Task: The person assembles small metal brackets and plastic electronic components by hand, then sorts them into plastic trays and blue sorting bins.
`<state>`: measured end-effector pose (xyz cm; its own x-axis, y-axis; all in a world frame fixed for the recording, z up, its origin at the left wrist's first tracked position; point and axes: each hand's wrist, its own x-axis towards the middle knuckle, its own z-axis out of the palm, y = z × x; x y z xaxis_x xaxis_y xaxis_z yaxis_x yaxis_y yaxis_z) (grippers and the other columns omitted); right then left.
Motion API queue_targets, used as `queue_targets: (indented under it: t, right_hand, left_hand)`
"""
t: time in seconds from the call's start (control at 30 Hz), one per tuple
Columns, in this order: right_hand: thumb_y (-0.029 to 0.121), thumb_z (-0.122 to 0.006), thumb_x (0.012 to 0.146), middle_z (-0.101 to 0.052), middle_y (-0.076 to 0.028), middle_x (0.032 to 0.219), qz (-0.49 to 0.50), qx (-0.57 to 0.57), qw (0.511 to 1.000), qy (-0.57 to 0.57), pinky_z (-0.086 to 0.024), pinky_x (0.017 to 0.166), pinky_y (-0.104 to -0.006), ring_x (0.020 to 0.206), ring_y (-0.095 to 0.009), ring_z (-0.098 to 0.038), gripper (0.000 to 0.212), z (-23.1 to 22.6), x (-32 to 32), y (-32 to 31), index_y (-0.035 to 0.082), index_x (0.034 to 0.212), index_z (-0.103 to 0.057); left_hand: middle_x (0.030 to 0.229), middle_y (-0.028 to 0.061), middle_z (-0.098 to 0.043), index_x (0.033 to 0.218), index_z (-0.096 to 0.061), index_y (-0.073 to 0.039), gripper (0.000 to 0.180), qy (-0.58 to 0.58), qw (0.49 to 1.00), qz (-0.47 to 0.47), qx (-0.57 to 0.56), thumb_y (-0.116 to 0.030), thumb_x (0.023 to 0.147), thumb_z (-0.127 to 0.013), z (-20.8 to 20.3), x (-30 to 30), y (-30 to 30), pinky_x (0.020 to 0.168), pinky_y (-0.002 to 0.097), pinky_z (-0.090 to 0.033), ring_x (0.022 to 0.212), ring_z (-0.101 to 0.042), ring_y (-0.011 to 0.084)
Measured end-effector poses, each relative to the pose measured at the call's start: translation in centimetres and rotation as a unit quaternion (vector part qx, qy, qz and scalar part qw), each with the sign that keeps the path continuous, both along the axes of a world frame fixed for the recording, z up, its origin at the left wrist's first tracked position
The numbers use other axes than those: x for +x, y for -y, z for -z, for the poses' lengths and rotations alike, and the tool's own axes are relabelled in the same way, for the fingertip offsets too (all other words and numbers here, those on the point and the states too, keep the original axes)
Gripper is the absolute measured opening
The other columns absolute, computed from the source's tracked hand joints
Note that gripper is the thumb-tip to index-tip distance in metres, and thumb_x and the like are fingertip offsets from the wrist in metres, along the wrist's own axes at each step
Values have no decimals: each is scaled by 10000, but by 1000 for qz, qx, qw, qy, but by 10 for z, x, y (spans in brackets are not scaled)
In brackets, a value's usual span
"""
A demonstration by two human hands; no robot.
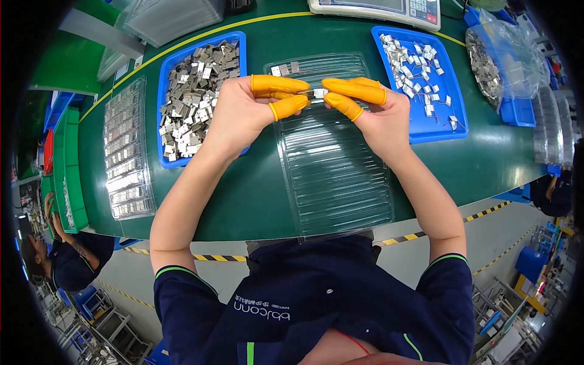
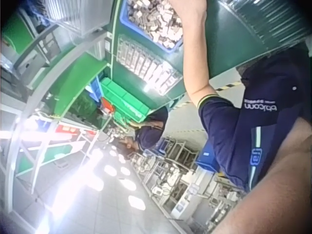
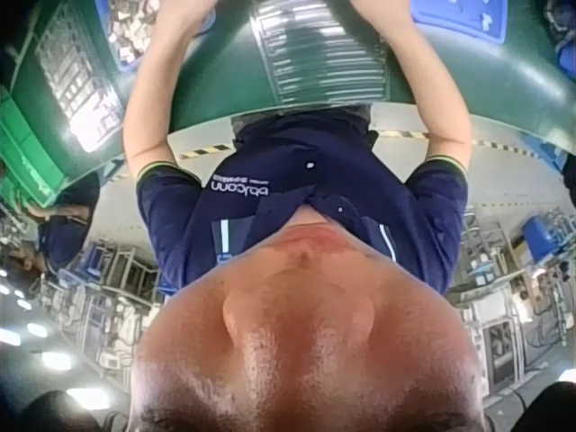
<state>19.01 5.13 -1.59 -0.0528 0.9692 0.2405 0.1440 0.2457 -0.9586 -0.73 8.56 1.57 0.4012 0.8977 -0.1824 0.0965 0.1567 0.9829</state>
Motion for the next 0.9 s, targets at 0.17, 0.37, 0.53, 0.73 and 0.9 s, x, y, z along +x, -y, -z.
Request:
queue_targets:
  t: [0.17, 0.37, 0.53, 0.73, 0.9]
  right_hand:
    - [45, -674, 762, -661, -64, 891, -48, -56, 997, -24, -493, 714, -223, 769, -122, -618, 203, -7, 9, -3, 13, 962, -669]
    - [18, -668, 760, -651, -94, 868, -128, -139, 980, -56, -513, 692, -245, 736, -142, -622, 213, -9, 19, -10, -30, 966, -648]
    - [18, -685, 740, -653, -78, 843, -153, -162, 968, -117, -505, 712, -227, 738, -126, -618, 226, -4, 15, -7, -15, 961, -655]
    - [34, -728, 697, -638, -61, 833, -162, -148, 968, -121, -494, 736, -236, 762, -121, -601, 233, 0, 14, -7, -13, 914, -660]
    - [41, -728, 698, -644, -58, 833, -146, -201, 964, -92, -483, 729, -230, 779, -118, -597, 207, -1, 13, -5, -16, 886, -663]
  left_hand:
    - [882, 91, -665, 969, -648, 37, 232, -7, 1000, 11, 15, -17, 745, -670, -1, 1, 2, 745, 223, -494, 779, -621, 114]
    - [871, 95, -669, 950, -660, 32, 212, -75, 995, 49, 44, -25, 747, -675, -8, -1, 8, 738, 224, -505, 777, -630, 118]
    - [852, 83, -670, 952, -659, 33, 202, -73, 994, 56, 58, -19, 758, -667, -10, 1, 10, 720, 218, -507, 747, -626, 109]
    - [824, 90, -671, 955, -656, 35, 207, -18, 997, 80, 3, -22, 756, -672, -9, 3, 13, 684, 229, -518, 711, -627, 113]
    - [820, 91, -670, 952, -656, 35, 197, -26, 997, 67, 24, -21, 763, -666, -6, 5, 18, 681, 230, -519, 712, -628, 117]
